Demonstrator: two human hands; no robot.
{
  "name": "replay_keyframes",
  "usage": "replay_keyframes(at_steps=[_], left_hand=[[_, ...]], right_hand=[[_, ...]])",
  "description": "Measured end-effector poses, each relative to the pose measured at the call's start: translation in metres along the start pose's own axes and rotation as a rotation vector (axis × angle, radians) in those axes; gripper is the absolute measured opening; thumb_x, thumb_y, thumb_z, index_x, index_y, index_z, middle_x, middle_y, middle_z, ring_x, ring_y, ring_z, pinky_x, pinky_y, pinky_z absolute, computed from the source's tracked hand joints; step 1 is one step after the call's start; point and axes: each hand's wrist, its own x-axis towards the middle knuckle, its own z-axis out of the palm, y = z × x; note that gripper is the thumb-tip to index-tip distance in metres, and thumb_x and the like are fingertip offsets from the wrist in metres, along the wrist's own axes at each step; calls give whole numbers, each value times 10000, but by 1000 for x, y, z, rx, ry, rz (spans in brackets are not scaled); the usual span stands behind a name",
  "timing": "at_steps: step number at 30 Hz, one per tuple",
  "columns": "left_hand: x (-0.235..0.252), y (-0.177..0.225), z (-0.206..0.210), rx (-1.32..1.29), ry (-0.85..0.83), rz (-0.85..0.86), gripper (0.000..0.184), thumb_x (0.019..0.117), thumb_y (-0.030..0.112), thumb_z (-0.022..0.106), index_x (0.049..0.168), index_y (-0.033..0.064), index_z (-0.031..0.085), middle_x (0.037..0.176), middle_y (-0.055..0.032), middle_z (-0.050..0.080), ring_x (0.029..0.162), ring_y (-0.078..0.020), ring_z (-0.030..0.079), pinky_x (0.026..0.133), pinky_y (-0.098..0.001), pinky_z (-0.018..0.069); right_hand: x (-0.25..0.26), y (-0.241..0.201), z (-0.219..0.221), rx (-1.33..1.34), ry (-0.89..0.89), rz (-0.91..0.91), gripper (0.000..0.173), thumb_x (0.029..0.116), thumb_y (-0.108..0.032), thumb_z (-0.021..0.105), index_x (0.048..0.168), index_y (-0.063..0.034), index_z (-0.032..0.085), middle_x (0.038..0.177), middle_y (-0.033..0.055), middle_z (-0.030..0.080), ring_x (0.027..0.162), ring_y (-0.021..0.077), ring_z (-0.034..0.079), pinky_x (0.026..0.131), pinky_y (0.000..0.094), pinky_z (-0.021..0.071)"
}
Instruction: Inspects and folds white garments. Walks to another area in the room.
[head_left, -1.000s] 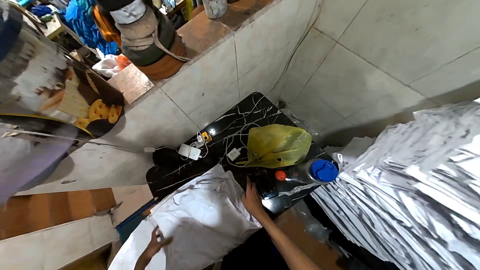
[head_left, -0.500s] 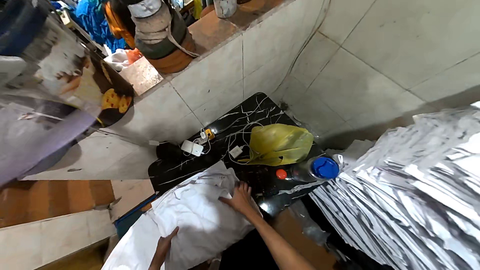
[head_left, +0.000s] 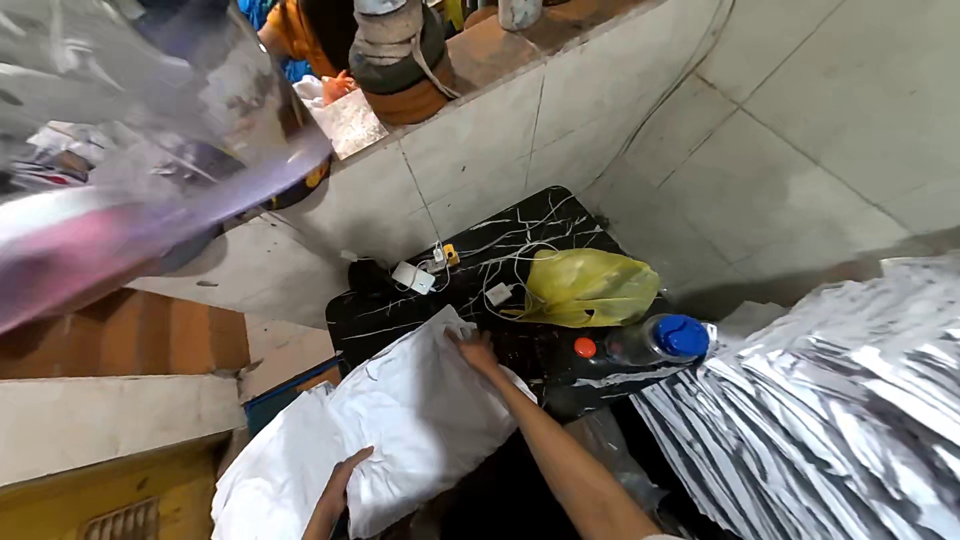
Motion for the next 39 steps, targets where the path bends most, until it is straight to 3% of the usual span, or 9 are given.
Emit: replay_keyframes(at_steps=[4,6,8,11,14,18,24,31,39], left_hand=[[-26,-20,-7,-219,-285,-163,381,994,359,604,1236,68,650,1073,-150,727,973,-260,713,847,-471,598],[-34,-38,-1,-260,-190,-56,373,943,304,671,1214,48,655,1073,-155,723,978,-260,705,845,-474,592],[-49,-52,5,-245,-39,30,561,835,289,774,1304,27,612,1188,-175,695,1093,-281,672,922,-495,564],[-90,-62,14,-231,50,114,657,832,245,821,1356,-30,536,1200,-194,673,1079,-270,663,931,-466,552],[-122,-92,18,-289,86,161,567,822,257,821,1249,-41,596,1095,-172,701,990,-239,691,900,-439,569],[-175,-160,17,-444,200,208,698,790,295,848,1311,-64,553,1207,-222,663,1128,-299,653,1012,-485,519],[-284,-284,-1,-830,454,206,790,786,250,857,1395,-68,467,1292,-215,631,1194,-262,630,1049,-443,511],[-443,-413,-41,-911,1020,143,694,871,286,807,1437,25,502,1321,-163,638,1208,-250,619,1035,-470,509],[-532,-464,-74,-1132,1340,33,810,838,247,845,1504,77,417,1372,-115,613,1235,-199,609,1043,-439,521]], right_hand=[[-47,38,-9,-227,-118,-44,1143,780,-828,630,1531,4,407,1531,282,440,1422,449,420,1163,644,326],[-59,52,-3,-393,-142,-61,1121,701,-827,697,1426,14,537,1465,266,514,1394,424,455,1162,613,339],[-55,65,8,-437,-163,-107,947,731,-763,727,1307,-16,642,1331,226,631,1291,378,571,1102,578,437],[-56,71,20,-341,-202,-211,789,783,-579,809,1321,-26,640,1276,210,674,1237,348,625,1087,569,472],[-89,62,28,-352,-228,-315,774,800,-467,846,1363,4,600,1308,233,649,1265,346,603,1109,551,458],[-156,27,44,-499,-351,-456,761,834,-326,842,1398,76,527,1308,293,621,1242,377,606,1093,547,470],[-246,-7,147,-702,-633,-655,689,864,-291,815,1380,74,541,1279,261,642,1198,314,633,1060,492,504],[-414,-8,320,-492,-1044,-987,636,827,-242,834,1322,57,571,1173,180,696,1071,198,692,954,395,585],[-534,-28,377,-413,-1285,-1065,539,887,-251,799,1360,-159,556,1075,47,720,889,130,710,750,344,613]])
